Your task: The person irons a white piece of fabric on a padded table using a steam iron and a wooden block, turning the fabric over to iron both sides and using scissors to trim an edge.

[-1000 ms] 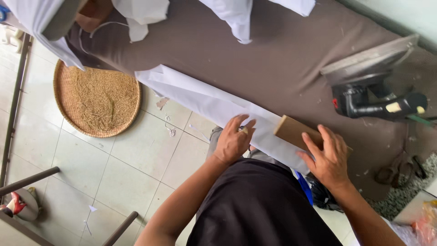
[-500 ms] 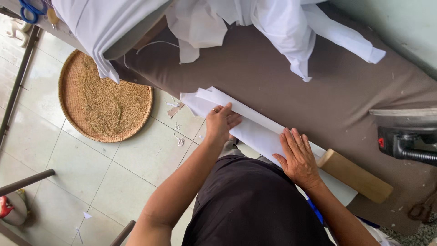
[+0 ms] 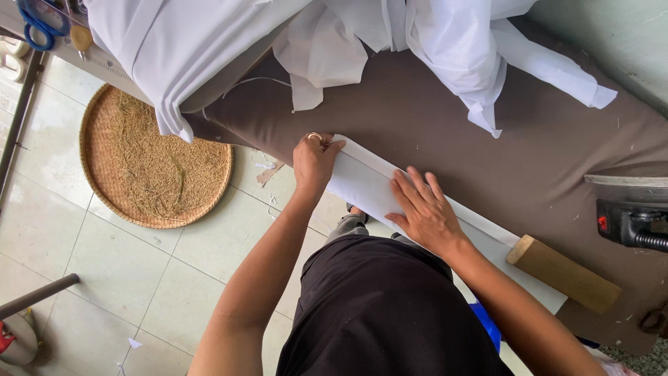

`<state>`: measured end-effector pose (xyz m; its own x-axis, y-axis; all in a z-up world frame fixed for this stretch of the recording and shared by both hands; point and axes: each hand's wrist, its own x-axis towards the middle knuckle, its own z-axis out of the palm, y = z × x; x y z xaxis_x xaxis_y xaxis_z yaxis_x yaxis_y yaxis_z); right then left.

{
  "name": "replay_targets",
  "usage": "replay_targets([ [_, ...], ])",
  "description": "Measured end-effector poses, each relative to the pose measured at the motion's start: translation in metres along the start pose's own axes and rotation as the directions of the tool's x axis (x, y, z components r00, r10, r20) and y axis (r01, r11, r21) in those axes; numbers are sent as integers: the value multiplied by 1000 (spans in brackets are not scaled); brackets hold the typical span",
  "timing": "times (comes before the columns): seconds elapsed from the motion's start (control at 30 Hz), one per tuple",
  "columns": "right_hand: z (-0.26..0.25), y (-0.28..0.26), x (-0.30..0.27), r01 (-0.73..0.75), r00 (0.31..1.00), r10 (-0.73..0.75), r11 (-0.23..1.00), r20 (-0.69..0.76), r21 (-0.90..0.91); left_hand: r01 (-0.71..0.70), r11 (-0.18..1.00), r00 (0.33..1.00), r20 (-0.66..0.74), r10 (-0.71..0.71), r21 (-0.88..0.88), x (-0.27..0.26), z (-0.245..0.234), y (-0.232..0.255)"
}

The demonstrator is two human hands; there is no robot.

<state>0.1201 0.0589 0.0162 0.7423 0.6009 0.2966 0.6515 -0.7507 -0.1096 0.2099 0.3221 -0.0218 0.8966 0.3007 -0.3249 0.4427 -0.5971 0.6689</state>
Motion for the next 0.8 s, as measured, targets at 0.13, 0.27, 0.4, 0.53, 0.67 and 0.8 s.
replay_targets([
  [0.13,14,2,35,50,998,-50,999,34,-12,-10,1000,1000,-18,10,-20,4,0,6],
  [0.27,29,2,59,101,993,-102,995,67,12,28,1000,1000,-15,-28,6,6,-1,10],
  [0.4,35,1,75,118,982,-119,993,145,11,39,999,999,-10,-39,-25,4,-5,13],
  [0.53,37,-1,87,97,976,-109,993,190,69,36,999,999,-15,-36,-28,2,-3,13],
  [0.67,38,-3,94,52,960,-60,998,275,35,-10,1000,999,-44,10,13,-10,-12,23],
  [0.8,24,-8,105,4,917,-16,999,399,31,-606,726,686,-248,683,324,-34,20,-7],
])
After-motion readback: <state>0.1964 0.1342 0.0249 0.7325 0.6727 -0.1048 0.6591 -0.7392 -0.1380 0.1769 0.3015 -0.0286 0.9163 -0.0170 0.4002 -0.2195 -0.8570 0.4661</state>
